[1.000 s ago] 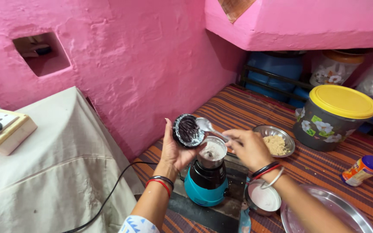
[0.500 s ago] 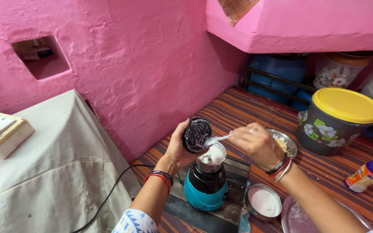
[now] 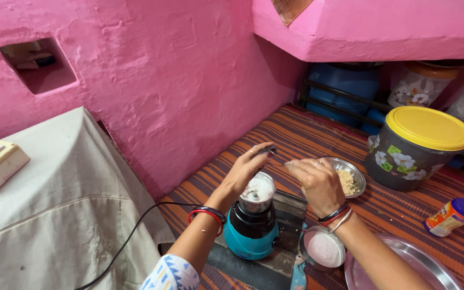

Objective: The person scoops a white powdery substance from a metal bowl into a blender jar using a spoon, then secures the lid and operates the blender. They open the lid to scrape down the sides and continue blending.

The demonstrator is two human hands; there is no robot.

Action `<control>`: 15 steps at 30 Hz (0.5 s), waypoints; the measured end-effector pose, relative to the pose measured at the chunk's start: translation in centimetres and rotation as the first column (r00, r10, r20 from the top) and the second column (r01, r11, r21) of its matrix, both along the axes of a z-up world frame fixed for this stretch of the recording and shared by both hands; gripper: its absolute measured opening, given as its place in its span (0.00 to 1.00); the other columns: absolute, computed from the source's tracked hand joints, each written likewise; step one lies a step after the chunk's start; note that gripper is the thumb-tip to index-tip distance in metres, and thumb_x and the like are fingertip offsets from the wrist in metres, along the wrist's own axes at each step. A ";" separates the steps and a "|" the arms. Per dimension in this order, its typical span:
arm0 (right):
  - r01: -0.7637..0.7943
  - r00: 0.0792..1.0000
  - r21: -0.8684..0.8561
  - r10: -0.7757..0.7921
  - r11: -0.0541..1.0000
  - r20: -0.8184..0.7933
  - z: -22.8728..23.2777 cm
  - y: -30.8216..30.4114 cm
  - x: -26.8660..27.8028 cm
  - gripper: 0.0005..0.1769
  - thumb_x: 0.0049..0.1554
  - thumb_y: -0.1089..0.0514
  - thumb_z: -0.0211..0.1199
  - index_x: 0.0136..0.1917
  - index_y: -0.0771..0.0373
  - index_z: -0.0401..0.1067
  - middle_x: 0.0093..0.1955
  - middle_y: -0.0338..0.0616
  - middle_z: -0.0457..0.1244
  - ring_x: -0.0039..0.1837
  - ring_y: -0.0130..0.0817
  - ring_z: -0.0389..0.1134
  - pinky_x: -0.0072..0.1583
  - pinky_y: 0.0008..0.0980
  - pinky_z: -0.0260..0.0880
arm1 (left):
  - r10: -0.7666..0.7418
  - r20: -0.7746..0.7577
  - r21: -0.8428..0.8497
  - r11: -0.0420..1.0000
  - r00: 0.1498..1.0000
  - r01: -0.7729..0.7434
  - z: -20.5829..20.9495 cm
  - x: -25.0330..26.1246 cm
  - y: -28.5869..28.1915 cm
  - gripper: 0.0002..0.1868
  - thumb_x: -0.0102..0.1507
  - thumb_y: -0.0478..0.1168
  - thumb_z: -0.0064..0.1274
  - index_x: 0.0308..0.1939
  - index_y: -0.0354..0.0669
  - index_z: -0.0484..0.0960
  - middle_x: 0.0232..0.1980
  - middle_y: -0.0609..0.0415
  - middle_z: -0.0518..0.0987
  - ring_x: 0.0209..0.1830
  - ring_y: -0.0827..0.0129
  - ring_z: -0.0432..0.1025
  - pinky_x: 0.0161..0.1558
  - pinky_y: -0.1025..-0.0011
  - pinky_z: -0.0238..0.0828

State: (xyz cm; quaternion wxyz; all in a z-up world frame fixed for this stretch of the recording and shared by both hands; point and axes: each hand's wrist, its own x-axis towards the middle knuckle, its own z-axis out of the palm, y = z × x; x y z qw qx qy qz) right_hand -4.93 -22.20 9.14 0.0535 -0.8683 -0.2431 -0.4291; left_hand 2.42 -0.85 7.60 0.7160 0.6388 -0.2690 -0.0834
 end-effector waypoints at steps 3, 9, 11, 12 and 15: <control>0.003 0.993 0.023 -0.001 1.000 -0.118 -0.7 -0.5 0.0 0.23 0.44 0.72 0.61 0.50 0.56 0.82 0.53 0.41 0.73 0.58 0.35 0.73 0.60 0.41 0.70 | -0.001 0.026 0.014 1.000 1.000 0.000 0.0 -0.3 -0.1 0.31 0.66 0.51 0.48 0.70 0.39 0.71 0.66 0.50 0.76 0.68 0.65 0.69 0.68 0.69 0.61; -0.008 0.973 -0.171 -0.031 0.985 -0.227 -1.3 -0.8 -0.2 0.14 0.51 0.68 0.63 0.49 0.57 0.80 0.51 0.43 0.72 0.52 0.38 0.73 0.52 0.40 0.70 | 0.103 -0.264 -0.356 0.914 0.959 -0.196 -2.6 0.0 1.2 0.32 0.63 0.57 0.52 0.67 0.46 0.74 0.61 0.53 0.76 0.59 0.68 0.70 0.62 0.67 0.65; 0.019 0.958 -0.264 -0.093 0.964 -0.270 -1.5 0.6 0.0 0.13 0.50 0.68 0.63 0.48 0.60 0.79 0.47 0.45 0.72 0.50 0.41 0.73 0.52 0.42 0.71 | -0.016 -0.478 -0.586 0.751 0.878 -0.306 -2.8 -0.1 1.7 0.29 0.62 0.60 0.55 0.61 0.49 0.77 0.54 0.54 0.78 0.52 0.65 0.72 0.56 0.60 0.71; 0.040 0.951 -0.268 -0.119 0.963 -0.286 -1.6 1.2 0.1 0.12 0.50 0.67 0.62 0.48 0.61 0.78 0.47 0.46 0.71 0.50 0.42 0.73 0.52 0.42 0.71 | -0.014 -0.528 -0.607 0.705 0.849 -0.366 -2.8 -0.4 2.4 0.28 0.61 0.62 0.55 0.58 0.50 0.77 0.52 0.55 0.78 0.51 0.66 0.72 0.54 0.60 0.71; 0.120 0.911 -0.292 -0.222 0.949 -0.347 -2.0 3.0 0.5 0.10 0.49 0.68 0.59 0.45 0.63 0.76 0.45 0.49 0.70 0.50 0.46 0.72 0.52 0.44 0.73 | -0.040 -0.636 -0.636 0.591 0.770 -0.495 -2.6 -2.0 4.8 0.27 0.59 0.66 0.54 0.52 0.53 0.78 0.49 0.57 0.79 0.49 0.66 0.73 0.52 0.59 0.72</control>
